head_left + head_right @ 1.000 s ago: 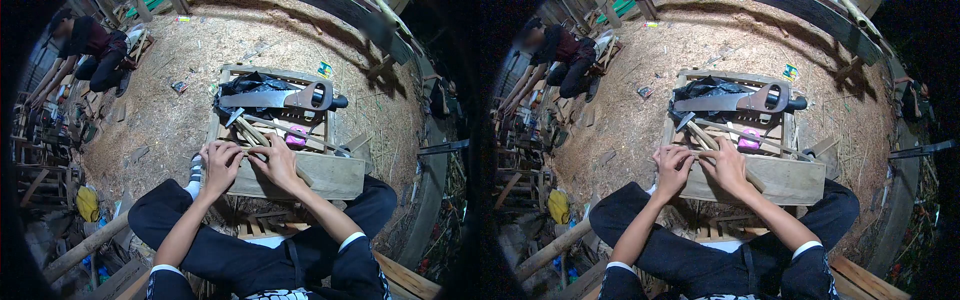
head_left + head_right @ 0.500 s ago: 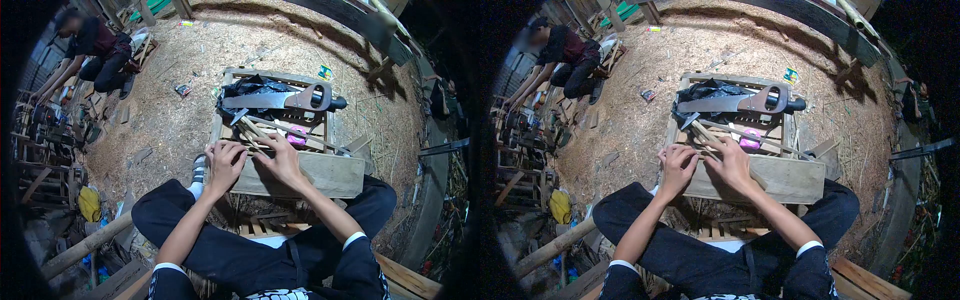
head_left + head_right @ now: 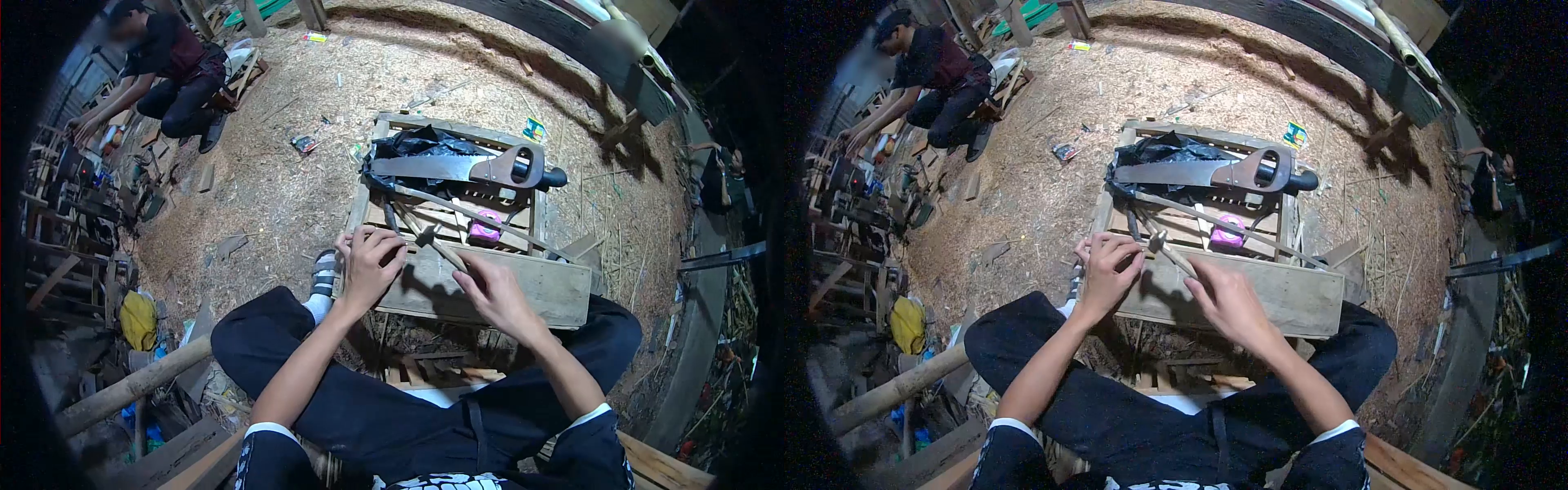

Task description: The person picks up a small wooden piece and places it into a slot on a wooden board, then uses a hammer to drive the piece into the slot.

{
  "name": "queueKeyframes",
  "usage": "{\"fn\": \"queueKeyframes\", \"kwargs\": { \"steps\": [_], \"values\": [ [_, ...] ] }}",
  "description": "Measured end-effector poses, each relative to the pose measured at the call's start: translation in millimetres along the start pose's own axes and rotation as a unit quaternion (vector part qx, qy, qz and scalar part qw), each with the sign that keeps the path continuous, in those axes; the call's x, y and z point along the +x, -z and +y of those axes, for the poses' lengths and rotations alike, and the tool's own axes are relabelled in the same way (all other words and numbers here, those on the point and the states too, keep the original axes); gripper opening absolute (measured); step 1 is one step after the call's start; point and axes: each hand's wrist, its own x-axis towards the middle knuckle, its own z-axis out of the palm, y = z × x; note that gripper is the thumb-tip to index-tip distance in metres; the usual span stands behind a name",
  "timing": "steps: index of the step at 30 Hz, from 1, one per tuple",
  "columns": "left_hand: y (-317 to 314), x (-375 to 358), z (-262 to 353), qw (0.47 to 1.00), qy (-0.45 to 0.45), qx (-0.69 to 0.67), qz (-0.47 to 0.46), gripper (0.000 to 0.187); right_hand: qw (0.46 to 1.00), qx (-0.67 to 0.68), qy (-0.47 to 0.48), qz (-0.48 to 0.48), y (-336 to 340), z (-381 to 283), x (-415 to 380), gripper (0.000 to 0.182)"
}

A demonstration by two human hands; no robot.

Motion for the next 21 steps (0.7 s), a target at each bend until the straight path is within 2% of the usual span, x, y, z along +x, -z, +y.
{"fn": "queueKeyframes", "kwargs": {
  "steps": [2, 6, 9, 15, 18, 21],
  "values": [
    [1, -2, 0, 1.000, -0.006, 0.000, -0.002, 0.015, 1.000, -0.021, -0.005, 0.022, -9, 9, -5, 0.036],
    [0, 0, 2, 1.000, 0.005, -0.011, -0.001, 0.014, 0.996, -0.004, 0.061, 0.070, -18, 17, -1, 0.035],
    [0, -1, 1, 1.000, 0.007, -0.011, 0.001, 0.014, 0.999, 0.005, 0.029, 0.031, -20, 16, 2, 0.035],
    [0, -2, -2, 1.000, 0.013, -0.011, -0.011, 0.017, 0.994, 0.032, 0.053, 0.088, -33, 10, 3, 0.033],
    [0, -1, -3, 1.000, 0.011, -0.006, -0.019, 0.017, 0.998, -0.029, 0.047, 0.041, -33, 12, 3, 0.033],
    [2, -2, -2, 1.000, 0.013, -0.008, -0.017, 0.017, 0.996, -0.016, 0.045, 0.074, -37, 5, 1, 0.035]
  ]
}}
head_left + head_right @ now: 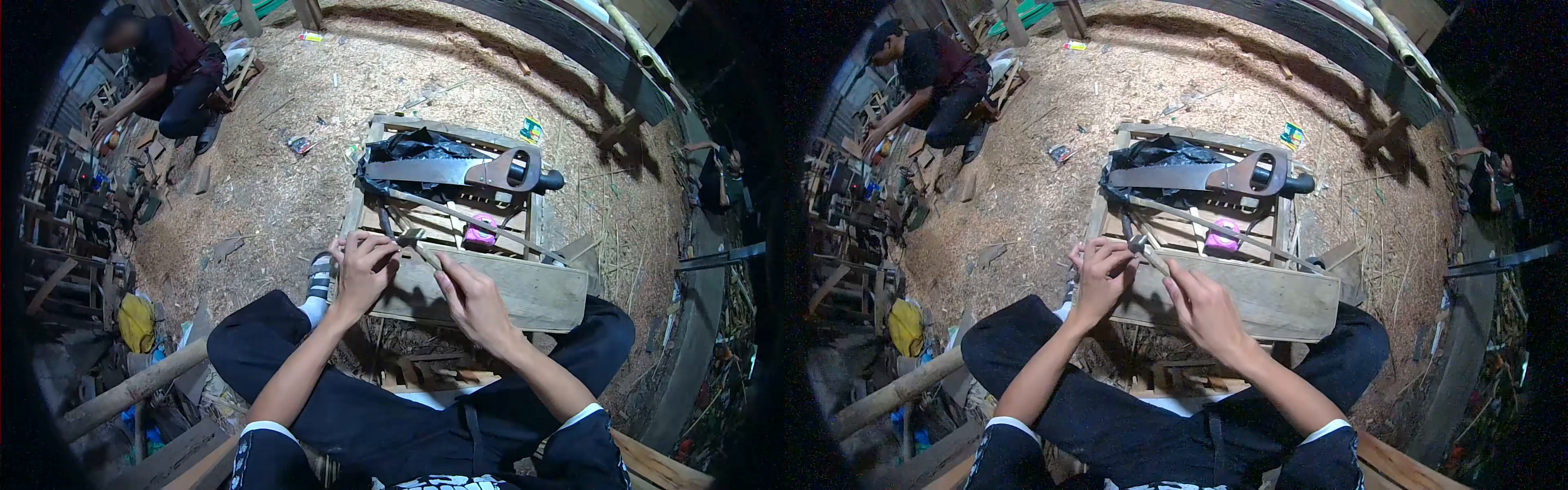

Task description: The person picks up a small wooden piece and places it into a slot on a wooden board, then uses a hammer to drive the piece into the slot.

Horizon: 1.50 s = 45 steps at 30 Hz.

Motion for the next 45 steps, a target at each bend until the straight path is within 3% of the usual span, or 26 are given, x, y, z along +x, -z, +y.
{"fn": "queueKeyframes", "kwargs": {
  "steps": [2, 5, 45],
  "values": [
    [-2, 0, -3, 1.000, -0.001, 0.003, 0.003, 0.018, 1.000, 0.007, 0.010, 0.028, -2, 2, 1, 0.035],
    [0, 1, -2, 1.000, -0.007, 0.003, -0.002, 0.019, 0.998, -0.053, 0.008, -0.020, -5, 7, 0, 0.036],
    [1, 1, 2, 1.000, 0.001, -0.001, 0.017, 0.010, 1.000, -0.006, -0.005, 0.016, -15, 3, -2, 0.036]
  ]
}}
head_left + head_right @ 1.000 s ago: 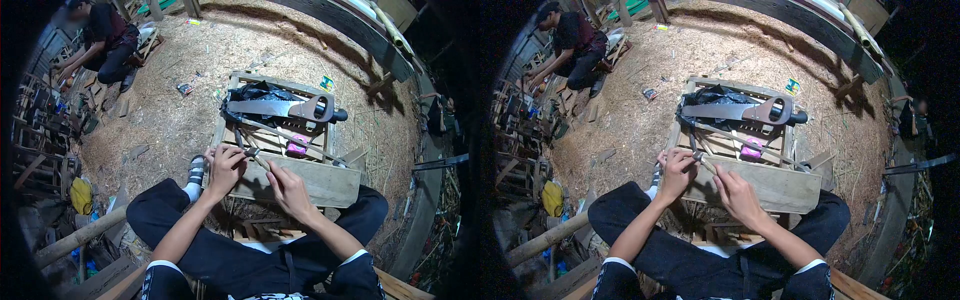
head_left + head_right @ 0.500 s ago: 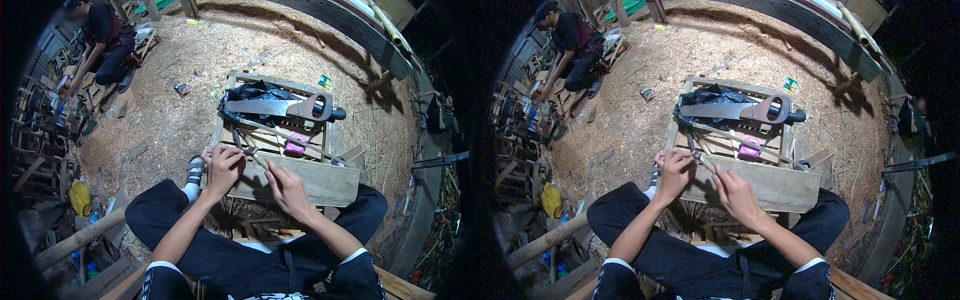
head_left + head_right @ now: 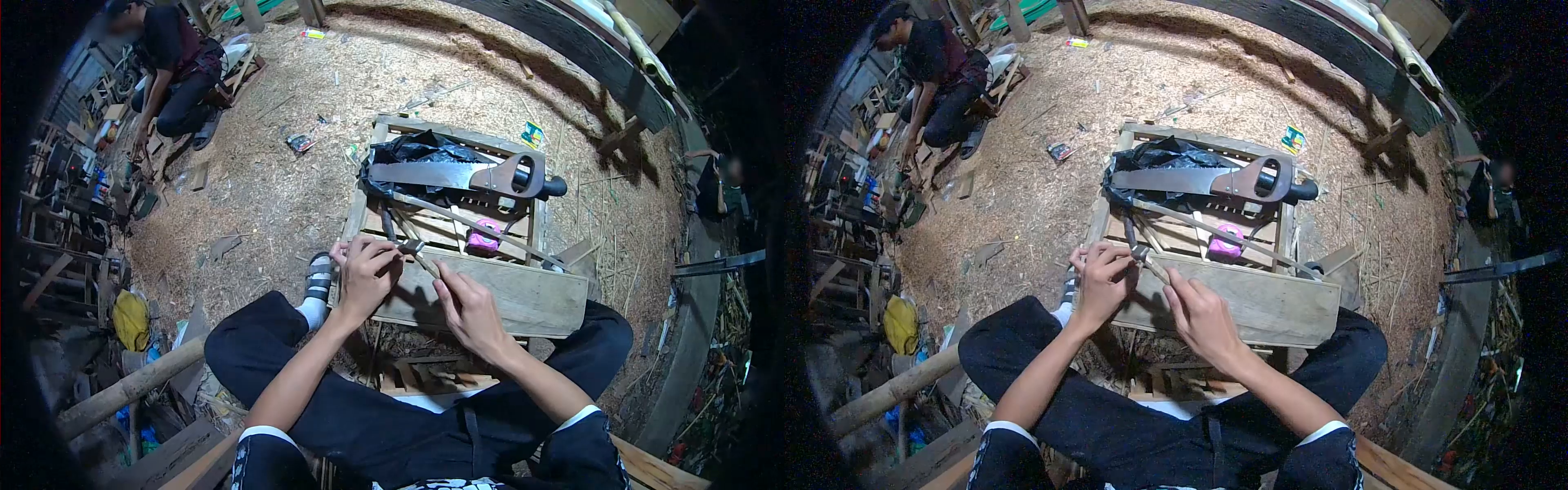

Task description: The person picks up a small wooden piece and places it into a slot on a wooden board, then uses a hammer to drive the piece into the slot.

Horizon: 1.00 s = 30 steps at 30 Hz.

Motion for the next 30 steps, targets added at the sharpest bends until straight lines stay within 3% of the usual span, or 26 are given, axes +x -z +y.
{"fn": "queueKeyframes", "kwargs": {
  "steps": [20, 23, 25, 30],
  "values": [
    [-2, -1, -3, 1.000, -0.001, -0.017, -0.003, 0.013, 1.000, -0.011, -0.010, -0.024, -4, 7, -4, 0.038],
    [-1, -1, -1, 1.000, 0.008, -0.021, -0.004, 0.013, 1.000, 0.010, 0.004, 0.021, -3, 1, -4, 0.039],
    [-1, -1, -2, 1.000, 0.003, -0.017, -0.002, 0.013, 0.999, -0.033, -0.007, -0.027, -5, 6, -3, 0.040],
    [-2, -2, -2, 1.000, 0.007, -0.022, 0.001, 0.013, 1.000, 0.010, 0.013, 0.018, -4, 2, -3, 0.041]
  ]
}}
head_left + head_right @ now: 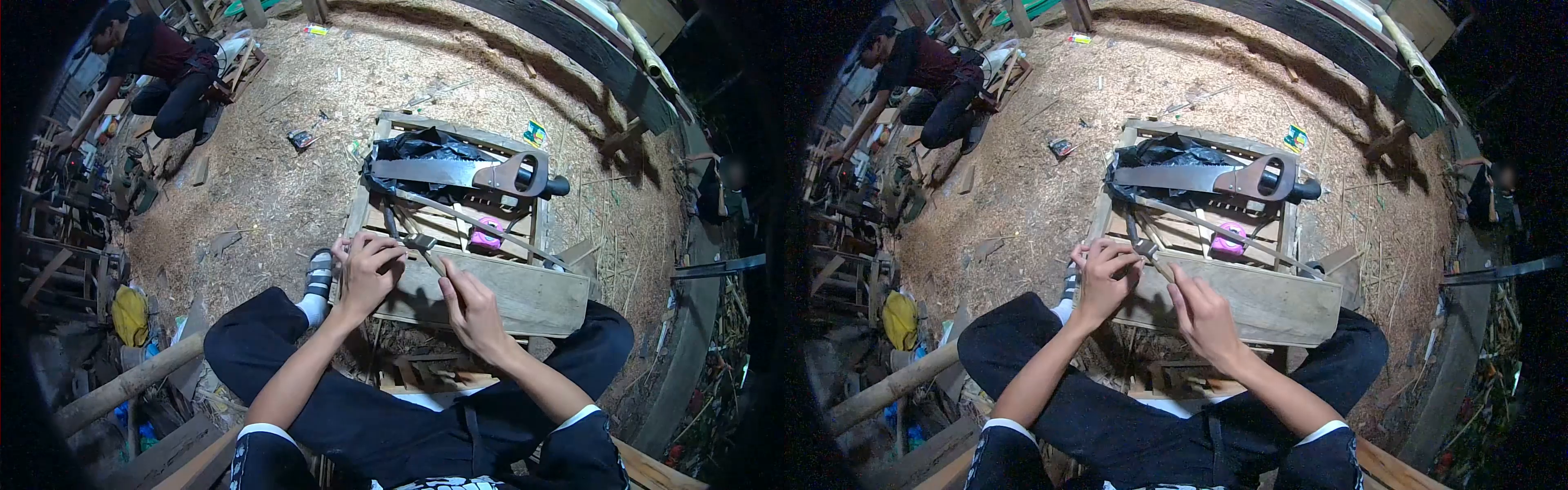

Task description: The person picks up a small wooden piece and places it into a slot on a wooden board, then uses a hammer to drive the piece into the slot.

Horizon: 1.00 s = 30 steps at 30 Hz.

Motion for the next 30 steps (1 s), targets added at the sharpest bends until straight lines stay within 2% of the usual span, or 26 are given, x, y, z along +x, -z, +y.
{"fn": "queueKeyframes", "kwargs": {
  "steps": [2, 4, 7, 14, 16, 20, 22, 28, 30],
  "values": [
    [-2, 0, -2, 1.000, -0.005, 0.013, 0.002, 0.013, 0.999, 0.012, 0.013, 0.027, -2, 4, -1, 0.041],
    [-2, 1, 0, 1.000, -0.004, 0.009, 0.000, 0.013, 0.999, -0.035, -0.013, -0.038, -1, 7, -1, 0.042],
    [1, 1, 1, 1.000, 0.002, 0.007, -0.001, 0.013, 1.000, -0.009, -0.013, -0.006, 5, -6, -1, 0.042],
    [1, 2, 1, 1.000, -0.002, 0.002, -0.001, 0.013, 0.999, -0.015, -0.023, -0.034, 2, -1, -1, 0.041],
    [1, 0, 0, 1.000, -0.001, -0.002, -0.003, 0.014, 1.000, 0.005, -0.007, 0.003, 1, -4, -1, 0.041],
    [2, 5, 0, 1.000, -0.003, -0.010, -0.010, 0.013, 0.999, -0.008, -0.026, -0.021, 0, 8, 3, 0.037],
    [1, 6, -1, 0.998, -0.013, -0.054, -0.004, 0.012, 0.998, 0.014, -0.042, 0.040, 6, 5, 9, 0.033],
    [3, 6, -1, 0.997, 0.007, -0.066, -0.036, 0.012, 0.992, -0.084, -0.003, 0.091, 6, 41, 21, 0.036],
    [3, 4, -1, 0.997, 0.010, -0.064, -0.035, 0.012, 0.994, -0.086, -0.049, 0.035, 4, 47, 20, 0.034]
  ]
}}
